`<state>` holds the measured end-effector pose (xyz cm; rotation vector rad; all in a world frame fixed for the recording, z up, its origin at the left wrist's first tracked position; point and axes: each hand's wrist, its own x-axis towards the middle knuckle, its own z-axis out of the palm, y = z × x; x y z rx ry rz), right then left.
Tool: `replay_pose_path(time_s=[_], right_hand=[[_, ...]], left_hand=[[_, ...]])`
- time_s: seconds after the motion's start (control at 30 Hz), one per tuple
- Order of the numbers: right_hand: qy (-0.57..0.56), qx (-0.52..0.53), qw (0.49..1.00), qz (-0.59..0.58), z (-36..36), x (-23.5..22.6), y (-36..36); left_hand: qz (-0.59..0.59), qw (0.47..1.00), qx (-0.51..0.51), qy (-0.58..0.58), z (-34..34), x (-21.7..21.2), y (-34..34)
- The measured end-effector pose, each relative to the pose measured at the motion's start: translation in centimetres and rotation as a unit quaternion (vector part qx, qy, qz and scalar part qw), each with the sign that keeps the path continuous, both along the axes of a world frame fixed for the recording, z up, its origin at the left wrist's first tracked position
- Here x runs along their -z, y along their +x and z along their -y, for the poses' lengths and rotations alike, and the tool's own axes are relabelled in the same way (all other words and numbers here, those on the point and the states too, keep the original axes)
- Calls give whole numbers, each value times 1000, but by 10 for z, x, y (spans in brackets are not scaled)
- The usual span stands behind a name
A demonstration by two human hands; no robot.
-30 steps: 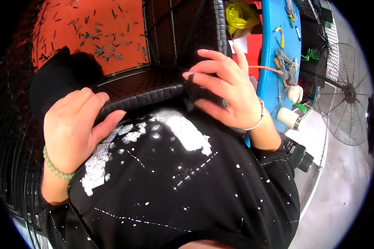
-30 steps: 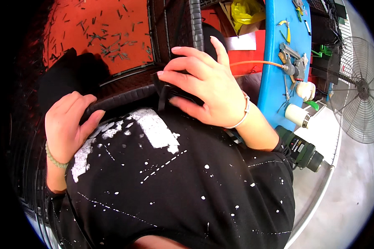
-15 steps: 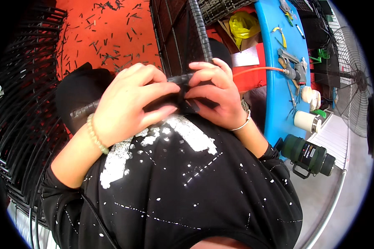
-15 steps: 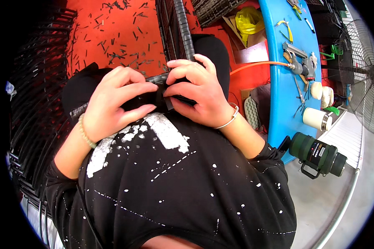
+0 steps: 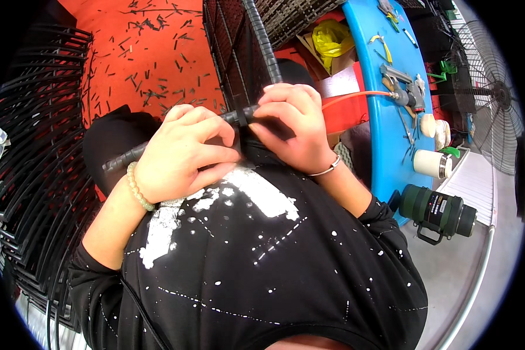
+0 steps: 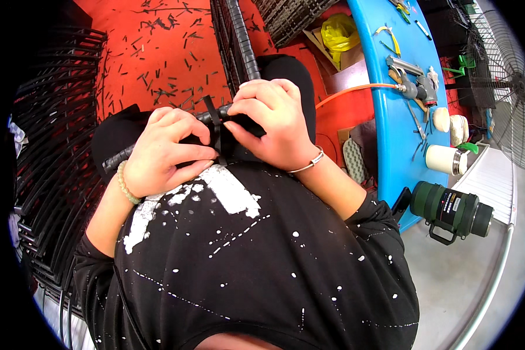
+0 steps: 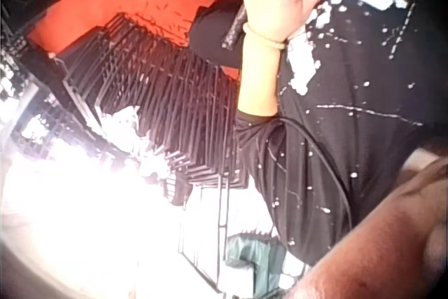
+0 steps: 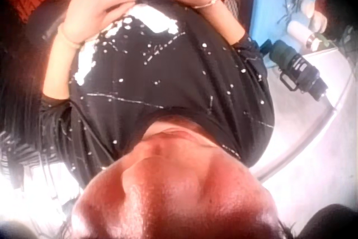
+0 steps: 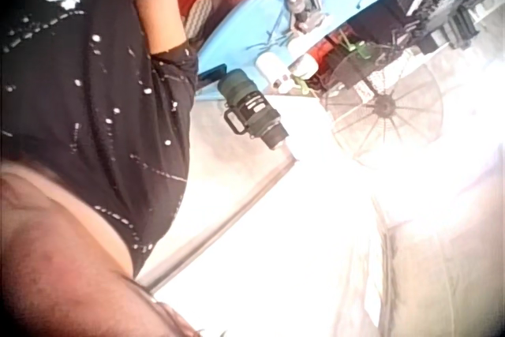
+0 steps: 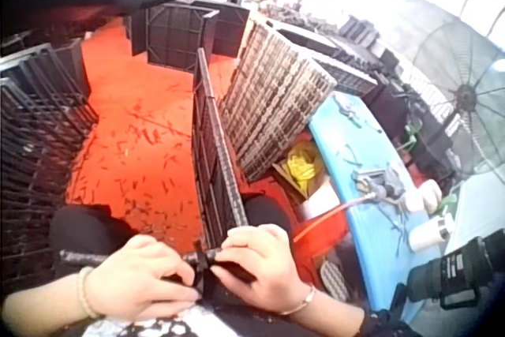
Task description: The person wraps a black plastic handle of a chair frame with black tape. They use a staple gun to secure the tape at the start and end of the wrapping process, and use a knife to trim the excess tape.
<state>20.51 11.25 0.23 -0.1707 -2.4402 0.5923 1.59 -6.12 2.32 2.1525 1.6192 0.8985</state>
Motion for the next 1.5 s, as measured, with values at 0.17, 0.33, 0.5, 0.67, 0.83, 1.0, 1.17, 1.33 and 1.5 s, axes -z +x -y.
replay_pose_path(time_s=[0.17, 0.33, 0.5, 0.67, 0.83, 1.0, 1.17, 1.33, 1.5], right_hand=[[-14, 18, 1000, -3, 9, 7, -7], [-17, 45, 999, -12, 14, 11, -7], [-21, 52, 998, -20, 18, 14, -9], [-21, 70, 997, -23, 22, 13, -11], [-46, 67, 996, -42, 23, 13, -11], [-48, 56, 997, -14, 19, 14, -5], [-38, 34, 999, 10, 13, 15, -1], [-36, 36, 999, -6, 12, 20, -1], [-27, 33, 999, -16, 10, 21, -1]], left_hand=[[3, 1000, 7, 8, 0, 2, -1], [23, 1000, -6, -1, 0, 0, 0], [27, 999, -3, 24, -1, 2, 2], [19, 1000, -2, 16, -2, 0, 2], [25, 1000, 4, 18, -4, 0, 1], [40, 999, 1, 16, -5, 1, 0], [164, 983, -87, 3, -7, -3, 1], [28, 994, -96, 35, -26, -5, -6], [-92, 990, -54, 92, -43, -7, -17]])
